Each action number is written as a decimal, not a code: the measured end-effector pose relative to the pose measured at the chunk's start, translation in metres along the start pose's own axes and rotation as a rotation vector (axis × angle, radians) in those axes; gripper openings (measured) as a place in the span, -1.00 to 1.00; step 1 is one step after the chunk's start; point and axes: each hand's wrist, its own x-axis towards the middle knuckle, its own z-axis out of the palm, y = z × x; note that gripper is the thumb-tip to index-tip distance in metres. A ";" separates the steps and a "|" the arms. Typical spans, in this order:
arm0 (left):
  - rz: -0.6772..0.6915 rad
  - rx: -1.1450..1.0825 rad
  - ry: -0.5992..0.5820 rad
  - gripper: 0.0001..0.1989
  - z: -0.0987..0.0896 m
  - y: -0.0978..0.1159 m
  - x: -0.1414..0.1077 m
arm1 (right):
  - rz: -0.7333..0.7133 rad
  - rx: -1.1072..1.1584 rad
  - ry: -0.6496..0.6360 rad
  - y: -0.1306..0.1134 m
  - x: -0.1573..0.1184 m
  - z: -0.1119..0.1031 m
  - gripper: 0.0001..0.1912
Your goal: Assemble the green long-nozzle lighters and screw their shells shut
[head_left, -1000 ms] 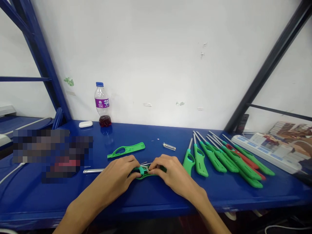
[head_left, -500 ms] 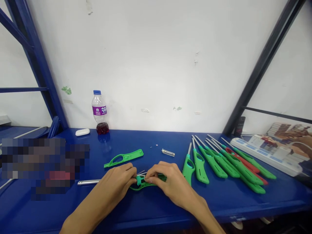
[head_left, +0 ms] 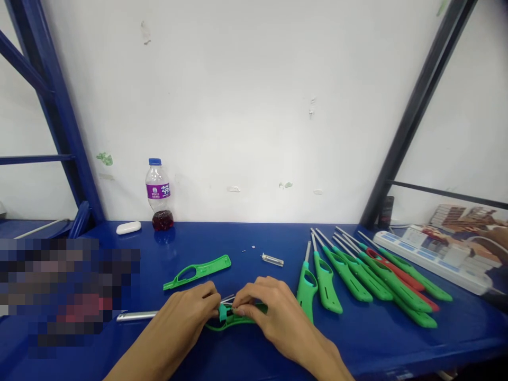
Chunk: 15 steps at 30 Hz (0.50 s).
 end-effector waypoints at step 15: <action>0.057 -0.090 0.052 -0.65 -0.001 0.003 -0.007 | 0.016 0.082 -0.091 -0.001 -0.002 -0.011 -0.98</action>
